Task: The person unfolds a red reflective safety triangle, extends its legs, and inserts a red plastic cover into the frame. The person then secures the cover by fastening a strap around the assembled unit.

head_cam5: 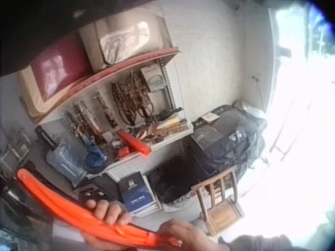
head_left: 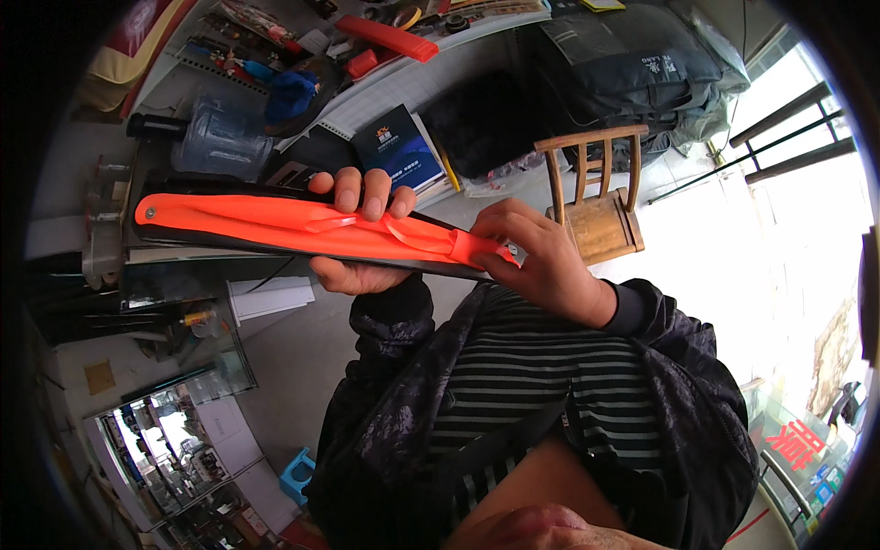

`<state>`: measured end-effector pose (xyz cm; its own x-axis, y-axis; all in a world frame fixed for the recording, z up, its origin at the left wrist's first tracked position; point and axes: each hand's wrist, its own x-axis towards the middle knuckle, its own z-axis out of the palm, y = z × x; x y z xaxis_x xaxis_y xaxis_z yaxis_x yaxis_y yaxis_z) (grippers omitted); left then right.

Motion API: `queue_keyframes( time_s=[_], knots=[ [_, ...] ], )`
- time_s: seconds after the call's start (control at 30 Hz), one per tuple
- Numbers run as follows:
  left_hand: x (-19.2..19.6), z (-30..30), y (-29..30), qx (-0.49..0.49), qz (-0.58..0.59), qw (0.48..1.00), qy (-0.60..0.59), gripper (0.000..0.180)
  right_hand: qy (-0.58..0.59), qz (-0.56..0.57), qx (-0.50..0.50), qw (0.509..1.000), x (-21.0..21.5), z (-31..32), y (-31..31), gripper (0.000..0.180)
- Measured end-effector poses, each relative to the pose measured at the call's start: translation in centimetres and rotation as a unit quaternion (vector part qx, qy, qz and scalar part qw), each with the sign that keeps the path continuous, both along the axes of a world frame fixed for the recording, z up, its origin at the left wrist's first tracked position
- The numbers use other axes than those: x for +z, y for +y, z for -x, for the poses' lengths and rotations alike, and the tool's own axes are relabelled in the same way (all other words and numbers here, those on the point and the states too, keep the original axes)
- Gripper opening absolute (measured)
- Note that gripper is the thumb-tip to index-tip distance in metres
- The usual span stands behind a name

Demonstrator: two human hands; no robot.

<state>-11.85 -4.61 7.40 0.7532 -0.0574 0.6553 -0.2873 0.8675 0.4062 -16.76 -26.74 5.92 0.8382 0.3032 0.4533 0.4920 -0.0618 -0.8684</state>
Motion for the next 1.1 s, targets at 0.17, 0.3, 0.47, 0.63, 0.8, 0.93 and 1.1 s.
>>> queue_keyframes(
  time_s=[0.17,0.3,0.47,0.63,0.8,0.93,1.1],
  knots=[
    [0.1,0.1,-0.2,0.013,0.016,1.000,0.020,0.081,-0.058,0.004,0.007,0.998,-0.1,-0.2,0.1,0.031],
    [0.1,-0.3,-0.5,0.040,0.022,0.998,0.032,0.075,-0.034,0.014,-0.020,0.999,-0.5,-0.1,0.4,0.028],
    [0.1,-0.6,-1.5,0.213,-0.032,0.968,0.129,0.073,-0.145,0.068,-0.038,0.986,-0.4,-0.6,0.4,0.034],
    [0.2,-1.0,-2.6,0.307,-0.062,0.926,0.211,0.065,-0.135,0.105,-0.047,0.984,-0.4,-0.6,0.7,0.046],
    [0.1,-1.6,-4.0,0.338,-0.080,0.907,0.240,0.073,-0.121,0.118,-0.079,0.982,-2.0,-1.6,1.1,0.050],
    [-0.4,-1.8,-4.2,0.261,-0.023,0.939,0.221,0.086,-0.112,0.100,-0.116,0.982,-2.8,-1.8,1.0,0.043],
    [-1.3,-2.5,-2.5,0.089,0.083,0.977,0.176,0.087,-0.196,0.161,-0.126,0.959,-2.3,-1.7,0.9,0.038]
  ],
)
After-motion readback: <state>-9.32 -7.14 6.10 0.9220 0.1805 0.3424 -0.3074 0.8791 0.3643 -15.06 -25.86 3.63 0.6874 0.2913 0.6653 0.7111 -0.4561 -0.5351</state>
